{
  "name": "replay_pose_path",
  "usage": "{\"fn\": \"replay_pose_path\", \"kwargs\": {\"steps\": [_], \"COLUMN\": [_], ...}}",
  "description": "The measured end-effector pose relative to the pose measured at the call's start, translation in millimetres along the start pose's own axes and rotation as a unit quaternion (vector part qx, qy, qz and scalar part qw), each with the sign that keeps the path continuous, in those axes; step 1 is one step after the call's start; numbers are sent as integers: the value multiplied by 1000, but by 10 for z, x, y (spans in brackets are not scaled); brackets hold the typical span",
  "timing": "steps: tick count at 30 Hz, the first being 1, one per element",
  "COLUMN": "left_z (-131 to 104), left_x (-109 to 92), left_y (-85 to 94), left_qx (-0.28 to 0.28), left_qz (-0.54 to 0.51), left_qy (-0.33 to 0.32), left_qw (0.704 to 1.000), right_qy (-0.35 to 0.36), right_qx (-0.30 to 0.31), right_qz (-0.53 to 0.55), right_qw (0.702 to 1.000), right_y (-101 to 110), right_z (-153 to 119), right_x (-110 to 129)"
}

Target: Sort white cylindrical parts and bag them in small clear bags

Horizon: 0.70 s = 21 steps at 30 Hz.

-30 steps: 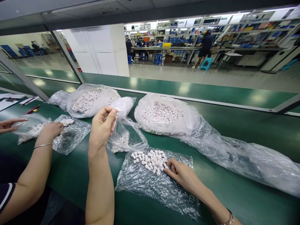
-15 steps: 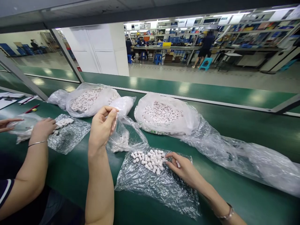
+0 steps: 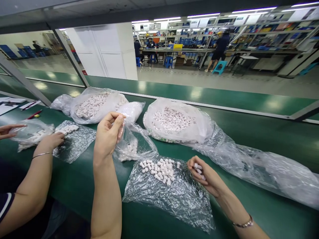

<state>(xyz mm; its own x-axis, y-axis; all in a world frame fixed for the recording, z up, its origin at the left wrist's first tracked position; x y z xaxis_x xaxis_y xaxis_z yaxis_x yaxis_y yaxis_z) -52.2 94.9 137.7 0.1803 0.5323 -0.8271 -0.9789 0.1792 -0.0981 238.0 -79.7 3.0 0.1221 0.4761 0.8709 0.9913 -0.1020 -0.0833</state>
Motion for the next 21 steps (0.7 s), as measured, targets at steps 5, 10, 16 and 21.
{"fn": "replay_pose_path", "kwargs": {"steps": [5,10,16,21], "left_z": [4,4,9,5], "left_x": [2,14,18,14], "left_y": [17,36,39,23], "left_qx": [1,2,0,7], "left_qz": [10,17,15,6], "left_qy": [-8,-12,-14,-12], "left_qw": [1000,1000,1000,1000], "right_qy": [69,120,25,11], "right_qx": [-123,-163,-39,26], "right_qz": [-303,-468,-92,64], "right_qw": [943,860,995,998], "right_y": [-31,-86,9,-19], "right_z": [183,269,78,-10], "right_x": [-114,-230,-35,48]}}
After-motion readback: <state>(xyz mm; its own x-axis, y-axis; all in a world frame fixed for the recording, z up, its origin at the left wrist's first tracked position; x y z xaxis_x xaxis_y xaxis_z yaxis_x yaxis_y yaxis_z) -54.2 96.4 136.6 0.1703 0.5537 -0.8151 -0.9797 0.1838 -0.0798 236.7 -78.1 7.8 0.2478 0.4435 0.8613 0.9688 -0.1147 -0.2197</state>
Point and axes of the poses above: each hand's wrist, its own z-axis towards the middle knuckle, its own y-axis out of the back of the hand, x = y × z, the point moved 3 cm from there along z, towards the middle knuckle, and after that the axes turned 13 degrees about -y, right-handed, at the moved point
